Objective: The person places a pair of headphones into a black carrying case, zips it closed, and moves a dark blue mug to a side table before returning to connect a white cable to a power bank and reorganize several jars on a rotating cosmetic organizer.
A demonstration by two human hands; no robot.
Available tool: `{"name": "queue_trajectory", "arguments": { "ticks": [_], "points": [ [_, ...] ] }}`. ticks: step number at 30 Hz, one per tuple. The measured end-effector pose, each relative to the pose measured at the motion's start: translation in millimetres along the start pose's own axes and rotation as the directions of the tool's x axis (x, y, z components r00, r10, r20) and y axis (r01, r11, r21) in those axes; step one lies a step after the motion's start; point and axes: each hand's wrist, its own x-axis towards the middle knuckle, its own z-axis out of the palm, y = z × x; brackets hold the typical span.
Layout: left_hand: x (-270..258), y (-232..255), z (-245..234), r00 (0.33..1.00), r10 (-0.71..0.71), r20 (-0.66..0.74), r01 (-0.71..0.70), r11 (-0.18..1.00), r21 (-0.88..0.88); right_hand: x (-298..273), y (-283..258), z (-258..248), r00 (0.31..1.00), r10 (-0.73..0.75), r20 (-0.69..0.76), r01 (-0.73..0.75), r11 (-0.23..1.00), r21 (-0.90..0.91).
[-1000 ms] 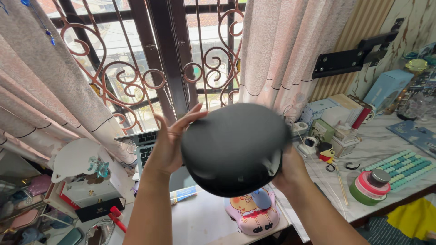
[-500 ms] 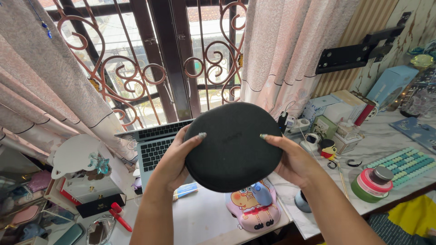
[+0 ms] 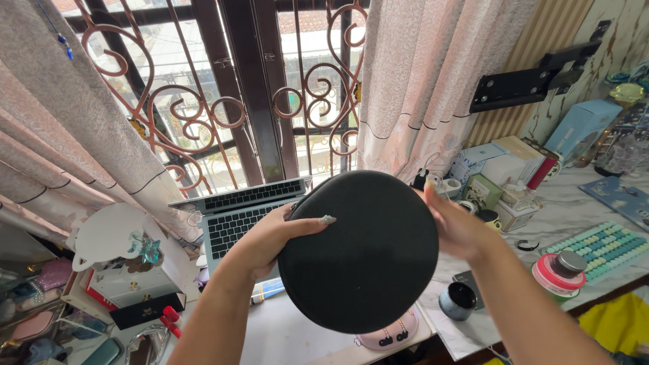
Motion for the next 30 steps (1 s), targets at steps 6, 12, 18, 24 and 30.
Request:
{"name": "queue_trajectory", "arguments": {
  "ticks": [6,12,18,24,30],
  "points": [
    [4,2,11,0.996,0.023,-0.092,-0.026,0.999,-0.033,25,-35,13,0.996,0.085,0.027,-0.076,0.965,-0.252],
    [14,30,1,0.913,0.398,-0.088,-0.331,0.85,0.41,33,-44,21,0.998,0.032,-0.047,-0.038,0.989,-0.143],
    [2,57,-4,0.838,0.515,0.181,-0.444,0.45,0.775,28,-45,19,0.998,-0.005,-0.058,0.0,0.996,-0.093],
    [20,54,-10,0.863,0.478,0.164,-0.456,0.597,0.661,22,-48,22,0.994,-0.004,-0.106,0.003,1.0,-0.008],
    [30,55,-24,0.747,0.629,0.213,-0.565,0.432,0.703,17,-49,23,0.986,-0.097,-0.139,0.098,0.995,0.0]
  ]
}}
